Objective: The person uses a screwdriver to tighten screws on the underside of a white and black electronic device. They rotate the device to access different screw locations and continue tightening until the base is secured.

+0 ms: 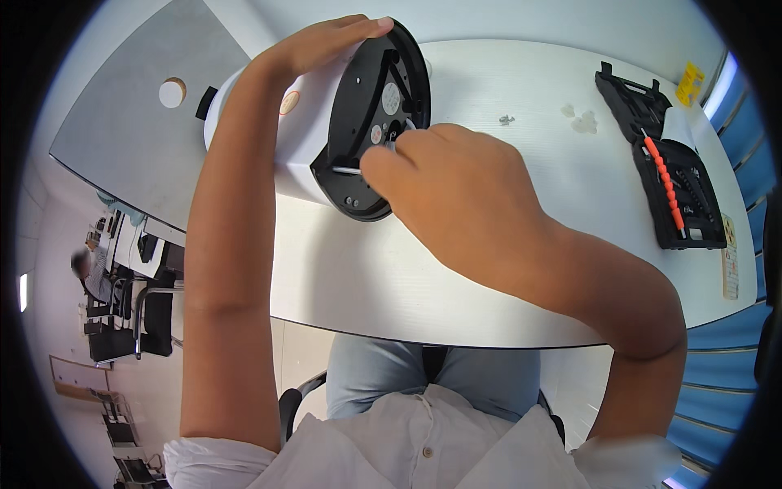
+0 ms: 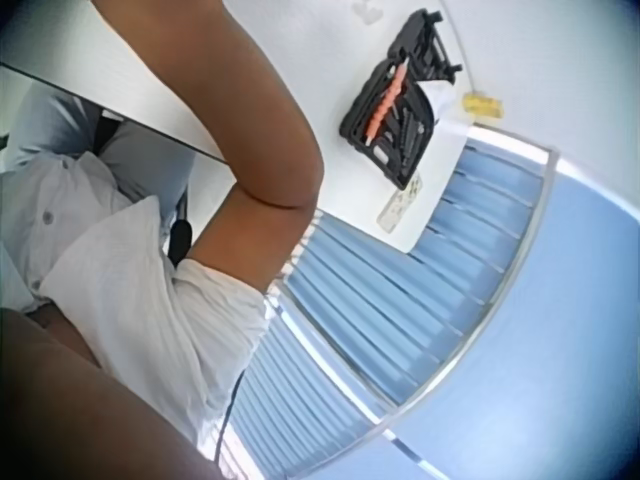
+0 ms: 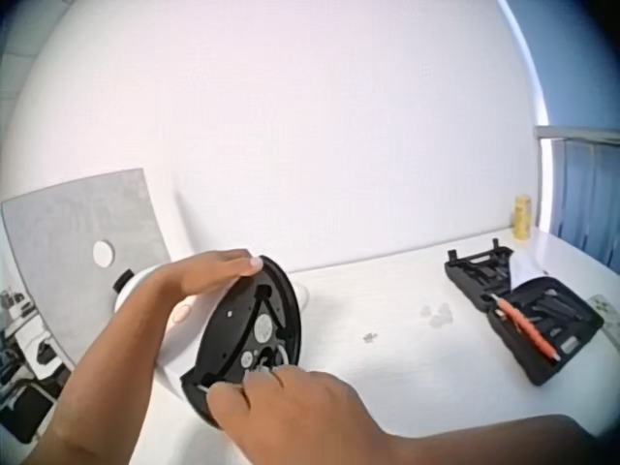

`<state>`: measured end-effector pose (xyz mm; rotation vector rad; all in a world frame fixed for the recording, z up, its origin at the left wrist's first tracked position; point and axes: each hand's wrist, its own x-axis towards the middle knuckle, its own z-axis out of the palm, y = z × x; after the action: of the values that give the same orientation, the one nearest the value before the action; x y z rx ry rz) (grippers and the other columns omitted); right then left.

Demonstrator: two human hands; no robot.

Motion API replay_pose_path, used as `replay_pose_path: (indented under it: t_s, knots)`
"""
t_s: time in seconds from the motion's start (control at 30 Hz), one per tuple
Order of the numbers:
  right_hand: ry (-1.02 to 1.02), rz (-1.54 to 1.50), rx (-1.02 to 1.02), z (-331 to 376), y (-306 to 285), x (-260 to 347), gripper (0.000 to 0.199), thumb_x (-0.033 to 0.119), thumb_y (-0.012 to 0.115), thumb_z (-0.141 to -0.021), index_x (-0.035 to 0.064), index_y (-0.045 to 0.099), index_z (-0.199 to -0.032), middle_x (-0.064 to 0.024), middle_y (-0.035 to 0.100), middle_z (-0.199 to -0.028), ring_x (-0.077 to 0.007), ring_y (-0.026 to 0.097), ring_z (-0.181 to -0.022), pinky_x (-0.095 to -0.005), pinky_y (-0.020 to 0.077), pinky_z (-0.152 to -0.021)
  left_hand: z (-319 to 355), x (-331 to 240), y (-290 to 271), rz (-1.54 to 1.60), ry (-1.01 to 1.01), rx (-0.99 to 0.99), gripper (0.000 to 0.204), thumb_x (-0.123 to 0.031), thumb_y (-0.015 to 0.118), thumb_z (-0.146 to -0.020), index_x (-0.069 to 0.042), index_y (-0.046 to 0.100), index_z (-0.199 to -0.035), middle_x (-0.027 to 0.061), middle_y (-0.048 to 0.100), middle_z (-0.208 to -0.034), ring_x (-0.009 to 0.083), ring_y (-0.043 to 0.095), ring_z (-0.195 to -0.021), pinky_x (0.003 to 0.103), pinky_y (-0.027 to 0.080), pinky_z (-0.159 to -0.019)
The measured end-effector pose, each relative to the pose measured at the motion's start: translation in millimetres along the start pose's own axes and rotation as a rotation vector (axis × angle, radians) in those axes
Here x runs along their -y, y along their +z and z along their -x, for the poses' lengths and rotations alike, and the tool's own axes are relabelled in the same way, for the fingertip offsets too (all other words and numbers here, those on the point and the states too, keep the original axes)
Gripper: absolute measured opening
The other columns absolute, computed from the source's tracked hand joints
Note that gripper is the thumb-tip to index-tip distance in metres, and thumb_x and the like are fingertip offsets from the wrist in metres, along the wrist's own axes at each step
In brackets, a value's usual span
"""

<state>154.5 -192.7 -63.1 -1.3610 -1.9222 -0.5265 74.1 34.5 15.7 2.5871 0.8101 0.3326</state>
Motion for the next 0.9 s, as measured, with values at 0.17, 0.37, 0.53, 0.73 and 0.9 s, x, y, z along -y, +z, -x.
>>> replay_pose_path:
  t_s: [0.17, 0.37, 0.53, 0.73, 0.9]
  knots:
    - [0.485, -0.646, 0.273, -15.6, -17.2, -5.7, 0.011, 0.011, 0.061, -0.08, 0.002, 0.056, -0.079, -0.004, 0.055, -0.06, -0.0152, 0.05, -0.052, -0.0283, 0.0366, -0.048, 1.7, 5.6, 0.1, 0.018, -0.008, -0.021, 0.076, -0.074, 0.048, -0.076, -0.012, 0.061, -0.117, 0.0096, 0.059, -0.118, 0.0253, 0.051, -0.112, 0.038, 0.032, -0.101]
    - [0.643, -0.693, 0.364, -22.8, -14.7, -17.9, 0.025, 0.018, 0.055, -0.077, -0.0026, 0.054, -0.063, -0.0143, 0.053, -0.054, -0.0252, 0.054, -0.05, -0.036, 0.0451, -0.053, 4.2, -0.1, 1.2, 0.069, -0.018, -0.015, 0.073, -0.074, 0.051, -0.075, -0.014, 0.062, -0.115, 0.01, 0.062, -0.111, 0.0242, 0.054, -0.105, 0.037, 0.037, -0.097]
    - [0.609, -0.546, 0.604, -35.1, -32.5, -12.6, 0.033, 0.022, 0.049, -0.081, -0.0049, 0.054, -0.063, -0.0179, 0.055, -0.059, -0.0303, 0.055, -0.053, -0.0388, 0.0463, -0.055, 3.0, 6.7, -2.3, -0.015, -0.045, -0.017, 0.075, -0.079, 0.049, -0.07, -0.016, 0.064, -0.107, 0.0093, 0.064, -0.101, 0.0259, 0.056, -0.102, 0.038, 0.038, -0.094]
    - [0.87, -0.911, 0.853, -33.4, -36.8, -18.7, 0.026, 0.026, 0.051, -0.092, 0.0052, 0.053, -0.076, 0.0009, 0.045, -0.057, -0.0093, 0.036, -0.048, -0.0288, 0.0321, -0.046, -1.0, 6.0, -2.9, -0.041, -0.074, -0.006, 0.077, -0.08, 0.047, -0.071, -0.016, 0.064, -0.109, 0.0093, 0.064, -0.105, 0.0278, 0.056, -0.104, 0.04, 0.037, -0.096]
    - [0.66, -0.804, 0.731, -20.6, -24.5, -16.8, 0.025, 0.028, 0.051, -0.093, 0.0056, 0.054, -0.082, 0.0011, 0.043, -0.057, -0.009, 0.037, -0.051, -0.0274, 0.0323, -0.047, 1.9, 5.4, -0.6, -0.053, -0.03, -0.009, 0.078, -0.08, 0.043, -0.073, -0.016, 0.063, -0.115, 0.0104, 0.063, -0.109, 0.0267, 0.056, -0.104, 0.039, 0.037, -0.096]
